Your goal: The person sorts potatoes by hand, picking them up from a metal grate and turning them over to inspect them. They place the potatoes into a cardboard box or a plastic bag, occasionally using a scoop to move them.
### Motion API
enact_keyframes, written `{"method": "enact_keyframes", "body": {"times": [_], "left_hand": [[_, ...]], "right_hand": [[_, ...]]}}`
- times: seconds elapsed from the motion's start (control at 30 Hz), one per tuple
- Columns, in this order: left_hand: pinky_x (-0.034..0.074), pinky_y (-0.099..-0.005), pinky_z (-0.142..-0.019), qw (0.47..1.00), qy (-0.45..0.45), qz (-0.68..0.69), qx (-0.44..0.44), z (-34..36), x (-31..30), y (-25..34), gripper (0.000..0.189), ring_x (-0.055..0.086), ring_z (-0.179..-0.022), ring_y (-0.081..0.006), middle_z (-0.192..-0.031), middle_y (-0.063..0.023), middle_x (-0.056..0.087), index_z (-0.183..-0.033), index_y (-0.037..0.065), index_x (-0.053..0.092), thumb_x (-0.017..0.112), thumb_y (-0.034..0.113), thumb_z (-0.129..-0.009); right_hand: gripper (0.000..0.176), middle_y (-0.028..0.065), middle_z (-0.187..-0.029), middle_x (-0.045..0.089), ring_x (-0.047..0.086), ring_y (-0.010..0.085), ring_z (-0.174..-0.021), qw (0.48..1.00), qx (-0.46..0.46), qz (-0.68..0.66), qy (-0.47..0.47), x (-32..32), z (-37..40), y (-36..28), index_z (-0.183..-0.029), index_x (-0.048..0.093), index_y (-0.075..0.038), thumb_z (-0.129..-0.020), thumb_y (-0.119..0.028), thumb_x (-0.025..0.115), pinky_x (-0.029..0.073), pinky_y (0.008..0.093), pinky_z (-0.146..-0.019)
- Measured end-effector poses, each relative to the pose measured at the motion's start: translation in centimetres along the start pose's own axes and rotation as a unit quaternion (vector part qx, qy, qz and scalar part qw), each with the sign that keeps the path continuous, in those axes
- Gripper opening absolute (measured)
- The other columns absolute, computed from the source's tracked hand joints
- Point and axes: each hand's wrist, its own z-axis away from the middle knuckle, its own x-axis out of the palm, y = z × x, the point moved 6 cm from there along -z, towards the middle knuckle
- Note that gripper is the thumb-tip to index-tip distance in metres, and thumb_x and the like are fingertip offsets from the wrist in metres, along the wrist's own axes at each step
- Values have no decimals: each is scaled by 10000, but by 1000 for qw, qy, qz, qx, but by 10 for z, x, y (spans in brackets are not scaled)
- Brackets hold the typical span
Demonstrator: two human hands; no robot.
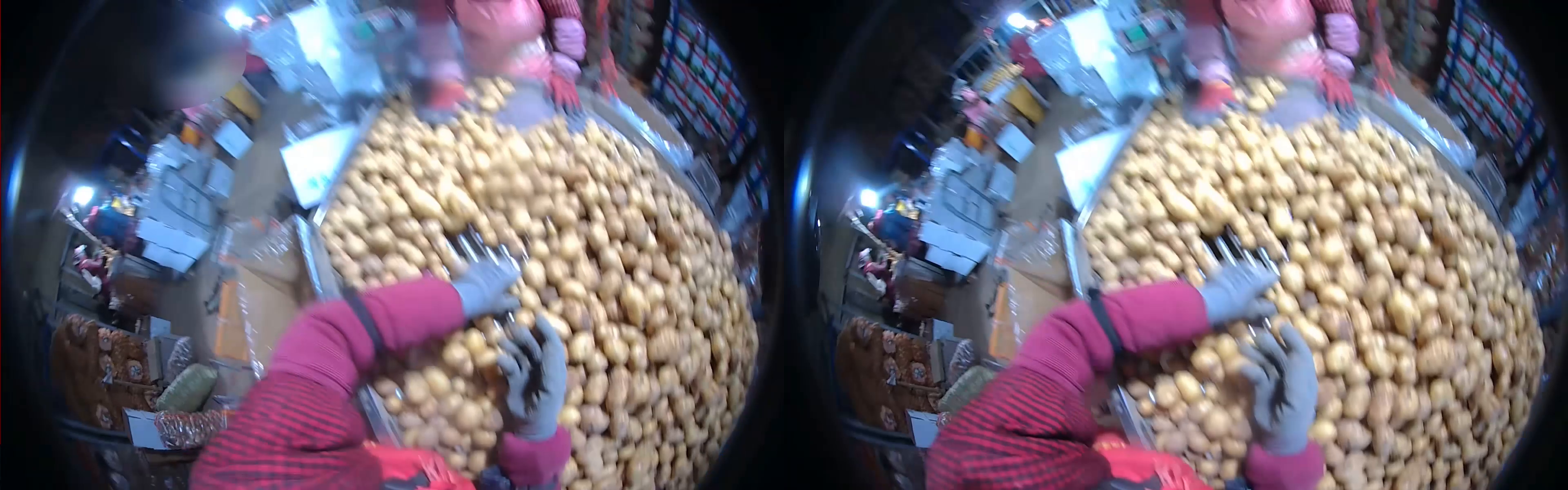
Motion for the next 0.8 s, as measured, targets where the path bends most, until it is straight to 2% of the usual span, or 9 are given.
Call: {"method": "enact_keyframes", "body": {"times": [0.07,0.1,0.33,0.37,0.47,0.6,0.67,0.77,0.8], "left_hand": [[550,-512,-867,999,-22,-3,-38,-3,6,6,492,695,-1021,-409,-1085,-219,690,-1109,4,618,718,412,-853],[553,-500,-883,995,-58,2,-84,-2,1,9,442,692,-1058,-392,-1169,-194,674,-1147,30,619,708,379,-891],[551,-495,-888,985,-130,-52,-97,-14,6,5,342,697,-1066,-363,-1158,-157,689,-1150,109,648,716,344,-911],[549,-482,-877,991,-84,-38,-101,-10,3,12,307,700,-1053,-350,-1126,-149,697,-1113,121,664,705,355,-918],[542,-482,-878,995,-52,-21,-86,-9,7,5,328,700,-1043,-341,-1112,-137,705,-1099,121,669,697,394,-920],[533,-486,-896,990,-71,5,-125,-11,3,-5,382,697,-1069,-340,-1103,-128,721,-1118,126,689,716,436,-896],[530,-480,-899,989,-60,33,-130,-6,-2,-8,391,696,-1072,-340,-1096,-136,724,-1159,135,703,709,426,-898],[525,-467,-892,959,14,229,-169,19,-47,11,426,690,-1036,-338,-1060,-142,717,-1260,144,681,675,398,-918],[525,-467,-892,958,16,228,-174,23,-47,20,426,690,-1036,-338,-1060,-142,717,-1260,144,681,675,398,-918]], "right_hand": [[628,181,-1377,575,630,298,-1183,999,-5,-26,-42,-5,-4,2,-1537,378,-20,-1066,-390,568,542,390,-953],[628,181,-1377,575,630,298,-1183,998,-10,-27,-52,-1,-5,1,-1537,378,-20,-1066,-390,568,542,390,-953],[648,168,-1357,583,625,281,-1143,999,4,31,-19,-2,-2,-2,-1533,404,-46,-1056,-459,552,532,400,-949],[638,168,-1346,584,623,279,-1142,999,15,32,-16,0,-2,-2,-1531,405,-44,-1061,-452,541,534,398,-945],[614,165,-1328,581,615,272,-1142,999,18,39,-25,5,1,1,-1522,409,-37,-1068,-434,525,539,391,-928],[623,164,-1358,551,602,279,-1165,997,22,18,-69,4,0,2,-1512,409,-35,-1062,-444,547,536,391,-943],[618,165,-1382,543,603,297,-1169,999,20,14,-35,4,2,0,-1536,392,-58,-1071,-437,536,535,397,-941],[589,171,-1440,527,603,315,-1185,1000,10,16,-2,3,3,-5,-1572,361,-91,-1097,-416,482,540,439,-945],[589,171,-1440,527,603,315,-1185,1000,15,17,-5,0,2,-5,-1572,361,-91,-1097,-416,482,540,439,-945]]}}
